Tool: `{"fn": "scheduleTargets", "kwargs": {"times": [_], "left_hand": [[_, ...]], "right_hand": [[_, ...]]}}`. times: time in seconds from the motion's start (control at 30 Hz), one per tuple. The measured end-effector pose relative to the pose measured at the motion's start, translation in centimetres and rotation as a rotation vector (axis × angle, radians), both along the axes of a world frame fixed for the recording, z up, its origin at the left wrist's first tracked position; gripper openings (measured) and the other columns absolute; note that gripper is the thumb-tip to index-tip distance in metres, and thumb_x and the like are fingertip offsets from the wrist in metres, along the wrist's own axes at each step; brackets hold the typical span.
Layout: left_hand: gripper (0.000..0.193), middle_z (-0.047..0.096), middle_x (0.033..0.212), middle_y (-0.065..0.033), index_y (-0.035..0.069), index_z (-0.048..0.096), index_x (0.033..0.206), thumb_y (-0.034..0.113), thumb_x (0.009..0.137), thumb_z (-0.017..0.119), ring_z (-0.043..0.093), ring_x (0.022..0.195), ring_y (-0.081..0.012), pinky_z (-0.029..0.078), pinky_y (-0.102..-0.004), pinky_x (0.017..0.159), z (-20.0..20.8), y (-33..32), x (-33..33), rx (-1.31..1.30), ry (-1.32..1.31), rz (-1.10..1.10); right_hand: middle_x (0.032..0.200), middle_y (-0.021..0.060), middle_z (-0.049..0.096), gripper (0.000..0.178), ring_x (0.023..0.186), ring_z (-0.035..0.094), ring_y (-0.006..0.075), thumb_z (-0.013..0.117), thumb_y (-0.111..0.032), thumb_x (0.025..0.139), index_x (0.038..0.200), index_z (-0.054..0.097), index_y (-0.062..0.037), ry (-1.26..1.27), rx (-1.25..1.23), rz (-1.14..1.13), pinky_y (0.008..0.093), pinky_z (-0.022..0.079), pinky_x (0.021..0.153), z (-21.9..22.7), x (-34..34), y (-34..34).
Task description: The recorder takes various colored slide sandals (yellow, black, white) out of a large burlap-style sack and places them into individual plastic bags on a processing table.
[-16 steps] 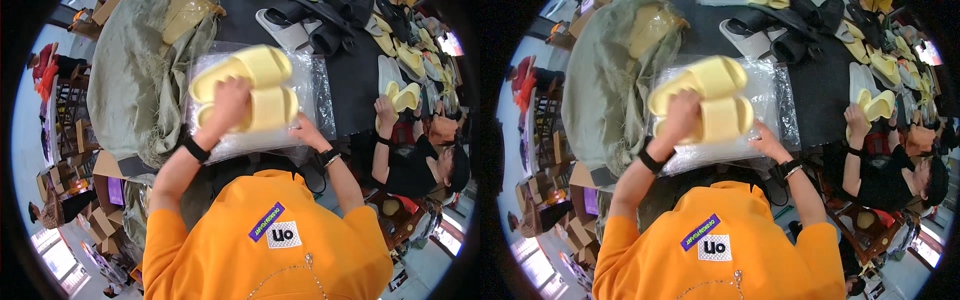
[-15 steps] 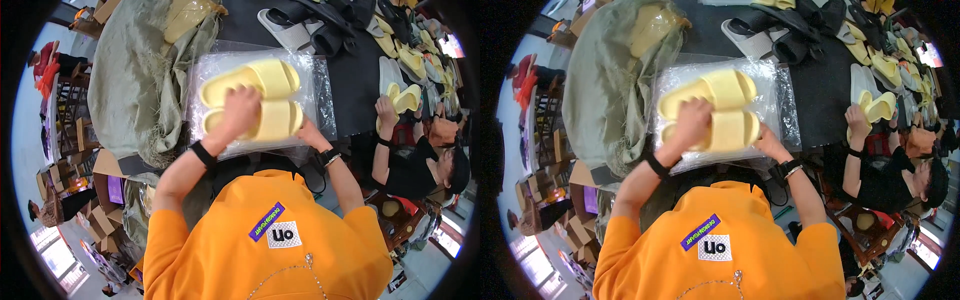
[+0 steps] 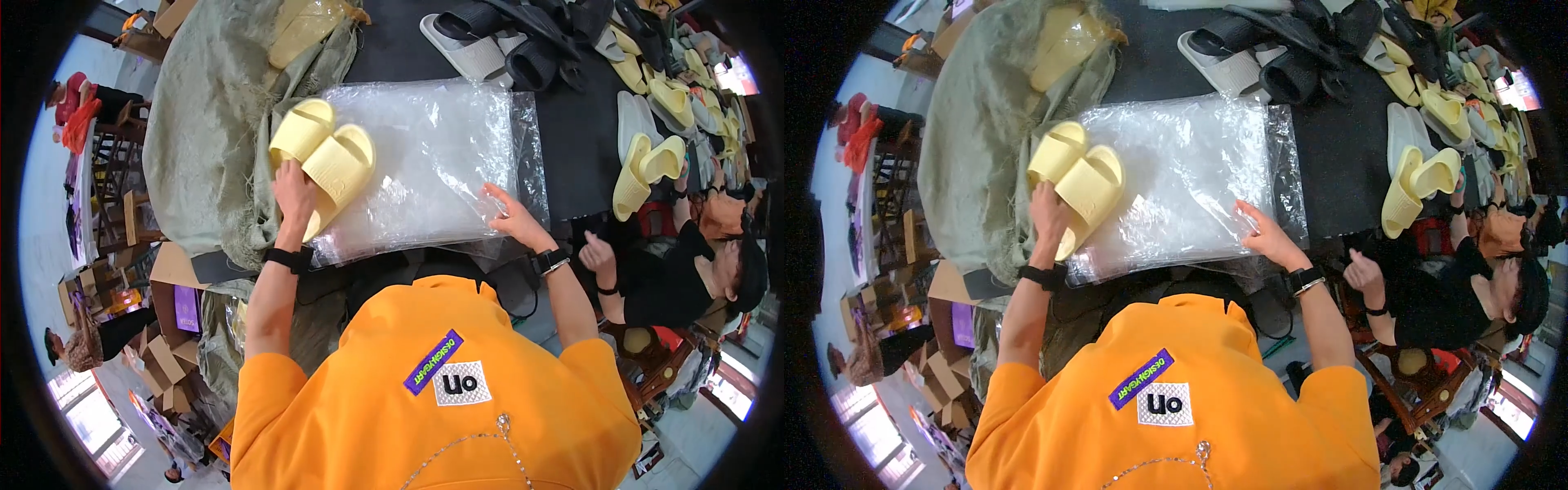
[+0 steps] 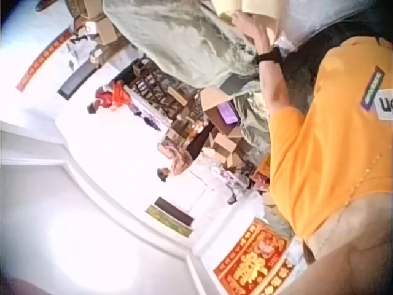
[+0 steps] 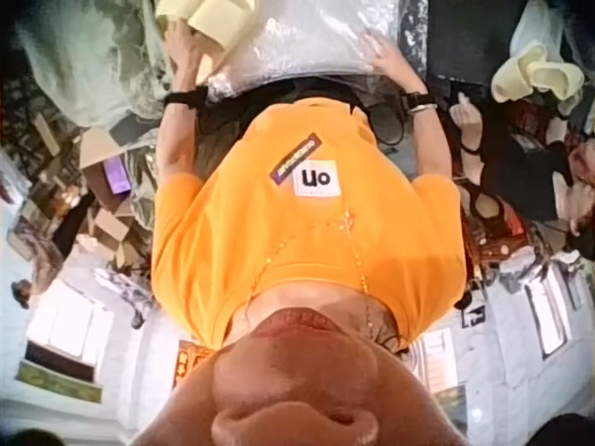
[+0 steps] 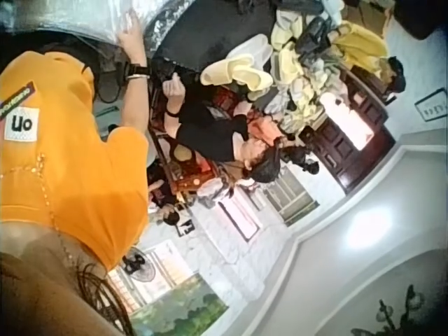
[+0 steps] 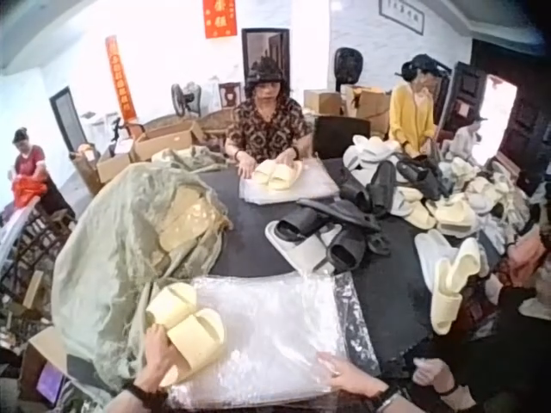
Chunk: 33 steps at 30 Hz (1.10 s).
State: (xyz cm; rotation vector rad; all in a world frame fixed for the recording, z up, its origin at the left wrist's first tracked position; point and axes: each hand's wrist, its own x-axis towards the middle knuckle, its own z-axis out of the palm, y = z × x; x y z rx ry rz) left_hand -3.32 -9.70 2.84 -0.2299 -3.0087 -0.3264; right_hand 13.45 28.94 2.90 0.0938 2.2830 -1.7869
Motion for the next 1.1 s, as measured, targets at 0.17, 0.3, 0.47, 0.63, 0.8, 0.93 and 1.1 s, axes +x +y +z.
{"fn": "scheduleTargets", "kwargs": {"times": [0.17,0.3,0.47,0.63,0.8,0.93,1.1], "left_hand": [[0.018,0.051,0.083,-0.0105,0.005,0.05,0.084,0.008,0.067,0.055,0.05,0.083,-0.0267,0.033,-0.0425,0.072,5.9,6.2,0.3,0.155,0.204,-0.173],[0.014,0.052,0.083,-0.0088,0.007,0.052,0.08,0.008,0.067,0.056,0.05,0.082,-0.0263,0.033,-0.0415,0.072,4.7,13.0,1.3,0.1,0.135,-0.337],[0.02,0.052,0.087,-0.0051,0.011,0.056,0.089,0.015,0.069,0.058,0.048,0.084,-0.0234,0.033,-0.0399,0.072,-2.7,14.9,3.3,0.104,0.134,-0.395],[0.022,0.052,0.089,-0.004,0.012,0.056,0.092,0.015,0.07,0.058,0.047,0.085,-0.0229,0.033,-0.0396,0.073,-2.8,14.0,2.5,0.021,0.125,-0.418],[0.023,0.053,0.09,-0.0061,0.01,0.056,0.092,0.013,0.07,0.056,0.048,0.088,-0.0266,0.033,-0.0431,0.074,-3.3,12.6,0.5,0.068,0.122,-0.329],[0.026,0.053,0.092,-0.0079,0.01,0.055,0.096,0.011,0.07,0.054,0.048,0.091,-0.0277,0.033,-0.0434,0.076,-0.8,12.3,0.2,0.115,0.126,-0.329],[0.023,0.054,0.094,-0.006,0.008,0.054,0.093,0.007,0.07,0.054,0.048,0.09,-0.0264,0.032,-0.0394,0.077,2.9,13.5,1.7,0.076,0.308,-0.48]], "right_hand": [[0.12,0.0032,0.049,0.067,0.065,0.045,0.0066,0.052,0.004,0.067,0.131,0.034,-0.0075,-0.316,-0.038,0.114,0.0214,0.041,0.062,2.2,0.5,0.5],[0.116,0.0077,0.051,0.065,0.071,0.049,0.01,0.054,0.004,0.066,0.129,0.037,-0.0058,-0.245,0.081,0.082,0.0228,0.043,0.067,2.1,0.4,-0.4],[0.107,0.0133,0.053,0.057,0.097,0.052,0.0222,0.059,-0.001,0.067,0.122,0.044,-0.0064,-0.083,0.289,0.126,0.0305,0.041,0.083,0.2,1.3,0.0],[0.108,0.0146,0.053,0.056,0.097,0.052,0.0223,0.06,-0.003,0.068,0.121,0.045,-0.0058,-0.156,0.187,0.065,0.0314,0.041,0.084,-0.1,2.1,0.4],[0.112,0.015,0.053,0.055,0.096,0.054,0.0236,0.061,-0.005,0.067,0.12,0.046,-0.0047,-0.078,0.153,-0.013,0.0328,0.043,0.083,-1.6,2.3,0.5],[0.11,0.0152,0.051,0.047,0.102,0.048,0.0293,0.057,-0.015,0.07,0.115,0.049,-0.0048,0.009,0.433,0.043,0.036,0.039,0.088,-1.3,1.5,0.5],[0.127,0.015,0.033,0.052,0.112,0.038,0.0309,0.061,-0.017,0.071,0.12,0.044,-0.0098,0.251,0.6,-0.347,0.0377,0.035,0.092,3.7,-0.5,-0.7]]}}
